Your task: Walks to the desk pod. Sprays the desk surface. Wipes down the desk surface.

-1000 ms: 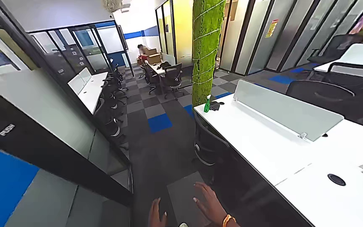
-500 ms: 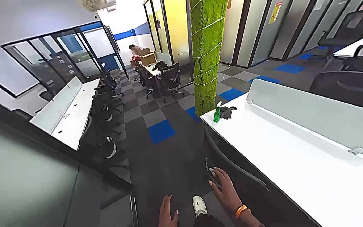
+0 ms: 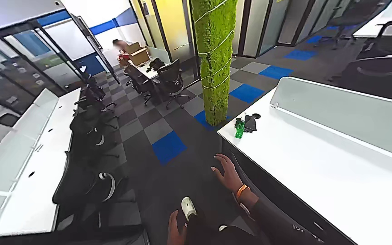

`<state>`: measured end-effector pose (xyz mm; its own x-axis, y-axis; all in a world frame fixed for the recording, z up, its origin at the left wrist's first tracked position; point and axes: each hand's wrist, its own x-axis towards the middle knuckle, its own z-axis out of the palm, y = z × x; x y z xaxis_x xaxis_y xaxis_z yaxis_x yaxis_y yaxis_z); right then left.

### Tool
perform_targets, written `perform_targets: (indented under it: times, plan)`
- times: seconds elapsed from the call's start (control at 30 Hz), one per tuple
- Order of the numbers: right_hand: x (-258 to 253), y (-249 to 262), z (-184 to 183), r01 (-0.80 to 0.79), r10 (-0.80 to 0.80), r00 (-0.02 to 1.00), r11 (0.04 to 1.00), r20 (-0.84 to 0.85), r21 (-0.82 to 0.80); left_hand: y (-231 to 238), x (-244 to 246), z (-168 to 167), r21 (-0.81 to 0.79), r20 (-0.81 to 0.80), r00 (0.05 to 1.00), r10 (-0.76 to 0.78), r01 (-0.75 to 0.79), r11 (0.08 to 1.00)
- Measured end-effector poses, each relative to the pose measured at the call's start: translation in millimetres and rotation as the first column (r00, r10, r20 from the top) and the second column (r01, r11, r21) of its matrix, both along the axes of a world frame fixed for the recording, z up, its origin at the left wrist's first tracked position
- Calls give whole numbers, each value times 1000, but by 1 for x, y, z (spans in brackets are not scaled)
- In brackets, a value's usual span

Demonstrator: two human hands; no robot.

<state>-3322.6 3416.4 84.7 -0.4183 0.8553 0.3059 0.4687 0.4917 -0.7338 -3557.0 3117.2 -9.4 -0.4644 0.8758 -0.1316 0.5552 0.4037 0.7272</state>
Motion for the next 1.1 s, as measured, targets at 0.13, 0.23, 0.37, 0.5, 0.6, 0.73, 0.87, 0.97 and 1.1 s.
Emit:
perform_targets:
  times: [0.13,0.23,0.37,0.5,0.6,0.73,0.87,0.97,1.1]
  plan:
    - [-16,61,-20,182,-181,983,979,18,-95,66,-63,-7,-10,35,998,-58,58,998]
    - [-30,103,-26,325,-322,946,936,43,-135,121,-119,-8,-23,31,995,-97,98,995]
    - [-51,142,-10,489,-488,872,863,37,-126,201,-182,5,-36,5,969,-245,245,969]
    - [-65,161,-15,600,-606,795,783,14,-163,278,-230,15,-73,-46,908,-416,412,908]
    - [-62,178,-35,667,-726,687,635,-6,-390,333,-245,30,-37,-67,891,-449,447,894]
    - [-44,211,-65,712,-846,534,450,-1,-539,388,-243,26,-40,-45,863,-503,502,864]
    - [-22,257,-81,748,-871,492,414,14,-518,435,-232,17,-81,3,812,-584,582,809]
    - [3,305,-102,772,-878,478,402,34,-492,472,-228,12,-119,62,784,-618,621,775]
    - [25,375,-122,769,-886,460,370,51,-521,527,-226,13,-177,71,767,-638,639,749]
